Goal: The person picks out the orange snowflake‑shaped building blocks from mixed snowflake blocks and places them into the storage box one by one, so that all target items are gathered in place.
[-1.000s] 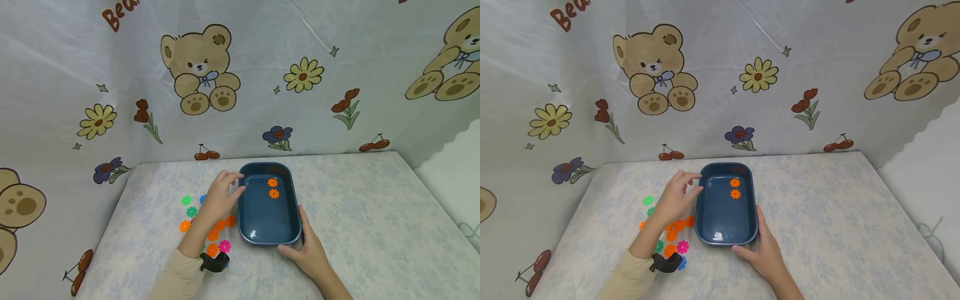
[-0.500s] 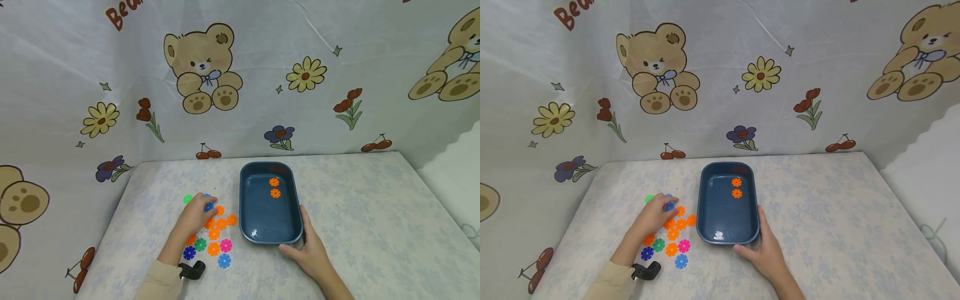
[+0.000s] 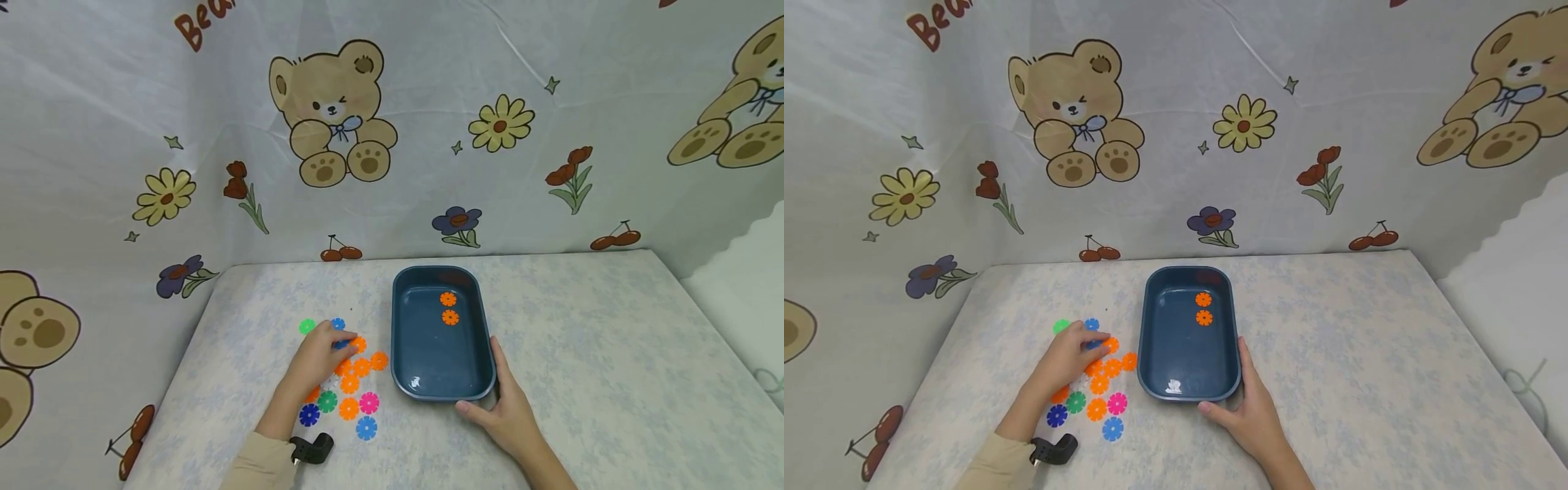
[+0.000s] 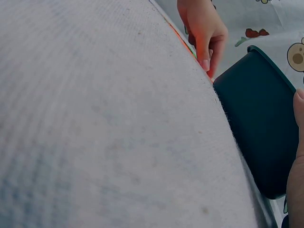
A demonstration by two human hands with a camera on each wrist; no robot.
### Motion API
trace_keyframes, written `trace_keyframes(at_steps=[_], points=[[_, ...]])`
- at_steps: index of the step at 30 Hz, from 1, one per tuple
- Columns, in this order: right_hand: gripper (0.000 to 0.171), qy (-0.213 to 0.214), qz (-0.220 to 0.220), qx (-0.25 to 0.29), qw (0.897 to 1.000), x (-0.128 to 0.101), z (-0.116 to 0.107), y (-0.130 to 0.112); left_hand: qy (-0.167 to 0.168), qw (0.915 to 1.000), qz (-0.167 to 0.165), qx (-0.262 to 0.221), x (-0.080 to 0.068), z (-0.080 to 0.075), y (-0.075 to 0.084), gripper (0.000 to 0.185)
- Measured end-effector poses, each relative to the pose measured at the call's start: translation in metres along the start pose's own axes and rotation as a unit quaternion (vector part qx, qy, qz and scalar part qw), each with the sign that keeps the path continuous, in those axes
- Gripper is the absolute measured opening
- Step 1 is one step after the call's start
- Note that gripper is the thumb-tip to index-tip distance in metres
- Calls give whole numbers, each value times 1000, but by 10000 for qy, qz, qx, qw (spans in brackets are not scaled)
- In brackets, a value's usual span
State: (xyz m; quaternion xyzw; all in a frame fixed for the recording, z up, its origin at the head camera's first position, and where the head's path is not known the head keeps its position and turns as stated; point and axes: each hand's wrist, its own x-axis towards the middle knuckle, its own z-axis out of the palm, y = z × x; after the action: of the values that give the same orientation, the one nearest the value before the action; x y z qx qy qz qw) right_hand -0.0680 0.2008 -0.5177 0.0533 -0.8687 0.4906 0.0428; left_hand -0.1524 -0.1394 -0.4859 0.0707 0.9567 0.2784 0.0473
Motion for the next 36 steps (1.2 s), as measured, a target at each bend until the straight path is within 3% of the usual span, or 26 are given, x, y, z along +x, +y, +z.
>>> trace_keyframes(at_steps=[13, 21, 30, 36], points=[[123, -27, 57, 44, 10000, -1, 1, -1, -82, 9998, -8, -166, -2, 4, -1, 36], [123, 12, 44, -22, 10000, -1, 0, 0, 141, 9986, 450, 224, 0, 4, 4, 31], [123, 9, 6, 29, 10000, -1, 1, 0, 204, 9993, 236, 185, 1, 8, 5, 46], [123, 1, -4, 41, 10000, 0, 0, 0, 228, 9994, 244, -46, 0, 10, 7, 40]])
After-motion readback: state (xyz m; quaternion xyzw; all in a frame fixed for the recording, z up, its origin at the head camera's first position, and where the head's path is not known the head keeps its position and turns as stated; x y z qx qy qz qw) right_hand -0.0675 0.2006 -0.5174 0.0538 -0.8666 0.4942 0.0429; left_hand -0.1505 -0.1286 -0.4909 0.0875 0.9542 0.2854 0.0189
